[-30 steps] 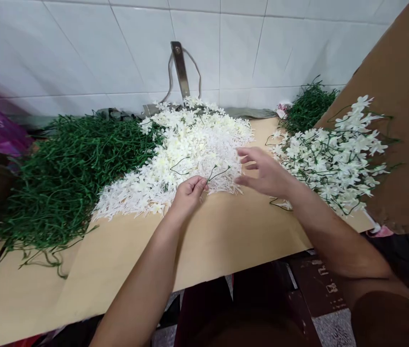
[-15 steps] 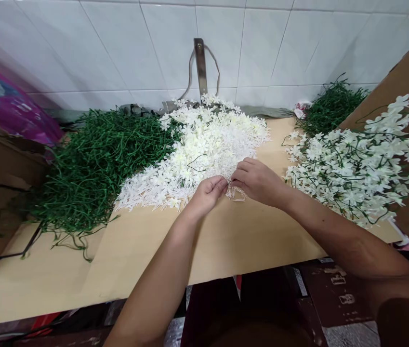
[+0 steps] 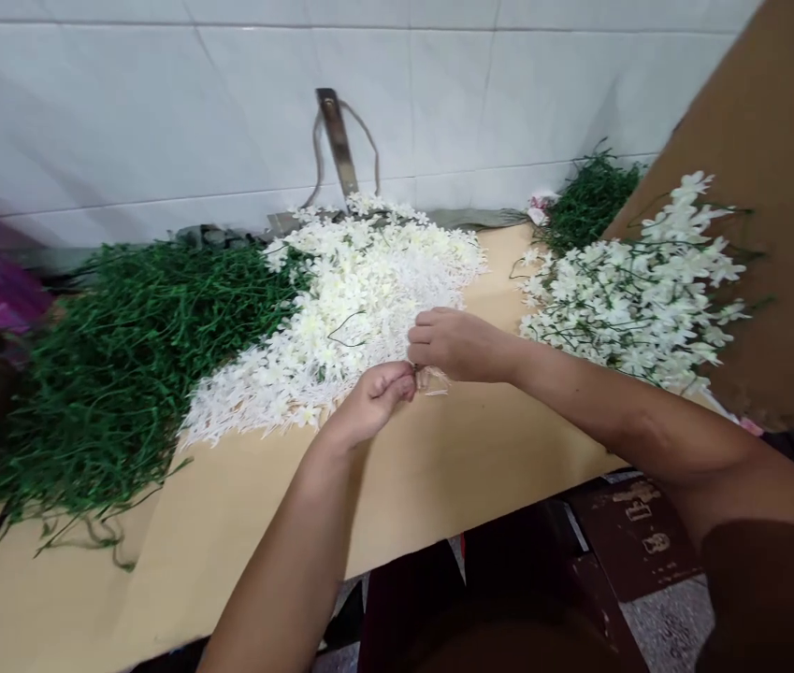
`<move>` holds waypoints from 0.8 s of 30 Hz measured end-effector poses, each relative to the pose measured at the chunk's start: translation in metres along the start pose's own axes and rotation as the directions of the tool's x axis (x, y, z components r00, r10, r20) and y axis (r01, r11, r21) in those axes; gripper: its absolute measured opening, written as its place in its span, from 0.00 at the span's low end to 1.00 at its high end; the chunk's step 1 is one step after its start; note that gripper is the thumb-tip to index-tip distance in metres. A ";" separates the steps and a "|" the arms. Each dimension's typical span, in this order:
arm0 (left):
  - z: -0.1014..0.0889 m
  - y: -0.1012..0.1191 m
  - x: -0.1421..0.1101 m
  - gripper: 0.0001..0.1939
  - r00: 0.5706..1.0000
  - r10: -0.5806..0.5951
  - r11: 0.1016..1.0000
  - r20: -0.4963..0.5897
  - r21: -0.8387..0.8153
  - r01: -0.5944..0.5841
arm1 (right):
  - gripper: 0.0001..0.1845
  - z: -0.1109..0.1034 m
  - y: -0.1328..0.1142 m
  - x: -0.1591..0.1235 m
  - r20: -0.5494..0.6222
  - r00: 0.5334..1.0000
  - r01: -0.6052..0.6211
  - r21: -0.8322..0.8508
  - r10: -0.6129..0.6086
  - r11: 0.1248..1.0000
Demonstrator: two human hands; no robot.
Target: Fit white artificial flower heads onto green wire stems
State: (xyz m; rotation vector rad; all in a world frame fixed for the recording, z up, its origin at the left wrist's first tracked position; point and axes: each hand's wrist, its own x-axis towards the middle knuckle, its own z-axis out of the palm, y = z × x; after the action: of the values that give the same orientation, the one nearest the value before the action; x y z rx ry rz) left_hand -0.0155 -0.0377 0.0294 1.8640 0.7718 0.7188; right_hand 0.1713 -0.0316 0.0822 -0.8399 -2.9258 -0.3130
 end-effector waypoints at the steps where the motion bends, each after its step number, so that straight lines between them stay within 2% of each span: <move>1: -0.001 0.000 0.000 0.23 1.000 0.023 1.000 -0.011 0.000 -0.023 | 0.14 -0.002 0.002 0.003 0.002 1.000 -0.009 0.013 0.009 1.000; 6: -0.008 -0.002 -0.003 0.28 0.988 0.102 0.991 -0.115 -0.074 -0.111 | 0.13 -0.008 0.009 0.015 -0.031 0.989 -0.135 0.176 0.142 0.975; 11: -0.008 -0.002 -0.005 0.26 0.983 0.129 0.972 -0.132 -0.181 -0.152 | 0.14 -0.013 0.007 0.018 -0.041 0.972 -0.190 0.431 0.230 0.882; 14: -0.007 0.001 -0.007 0.26 0.983 0.135 0.965 -0.124 -0.207 -0.159 | 0.14 -0.013 0.011 0.022 -0.037 0.972 -0.187 0.477 0.232 0.859; 16: -0.008 0.004 -0.011 0.26 0.980 0.166 0.958 -0.109 -0.218 -0.187 | 0.15 -0.013 0.023 0.017 -0.023 0.948 -0.273 0.452 0.317 0.849; 17: -0.010 0.006 -0.014 0.26 0.975 0.195 0.948 -0.111 -0.232 -0.216 | 0.16 -0.014 0.033 0.010 -0.031 0.908 -0.368 0.417 0.418 0.831; 18: -0.013 0.007 -0.017 0.25 0.966 0.227 0.934 -0.122 -0.255 -0.251 | 0.16 -0.016 0.044 0.000 -0.047 0.840 -0.485 0.381 0.540 0.787; 19: -0.015 0.008 -0.019 0.25 0.955 0.255 0.915 -0.151 -0.282 -0.289 | 0.15 -0.020 0.055 -0.014 -0.120 0.759 -0.566 0.363 0.640 0.740; 20: -0.018 0.009 -0.021 0.25 0.944 0.267 0.896 -0.195 -0.309 -0.318 | 0.14 -0.026 0.066 -0.030 -0.201 0.652 -0.649 0.351 0.731 0.675; 21: -0.020 0.010 -0.021 0.25 0.939 0.265 0.887 -0.221 -0.327 -0.327 | 0.13 -0.034 0.074 -0.047 -0.273 0.566 -0.698 0.345 0.778 0.628; 22: -0.020 0.011 -0.021 0.25 0.942 0.252 0.888 -0.221 -0.334 -0.316 | 0.12 -0.044 0.081 -0.064 -0.345 0.503 -0.717 0.345 0.792 0.606; 23: -0.020 0.012 -0.019 0.25 0.957 0.234 0.901 -0.171 -0.332 -0.279 | 0.12 -0.056 0.086 -0.080 -0.400 0.447 -0.733 0.349 0.800 0.584; 24: -0.017 0.014 -0.017 0.24 0.975 0.210 0.922 -0.078 -0.315 -0.224 | 0.12 -0.069 0.088 -0.095 -0.437 0.394 -0.755 0.349 0.809 0.555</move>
State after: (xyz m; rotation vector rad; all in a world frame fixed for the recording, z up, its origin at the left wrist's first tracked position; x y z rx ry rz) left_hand -0.0364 -0.0463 0.0461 1.6512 0.4427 0.9674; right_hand 0.3003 -0.0223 0.1518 -1.6553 -1.6945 -0.2569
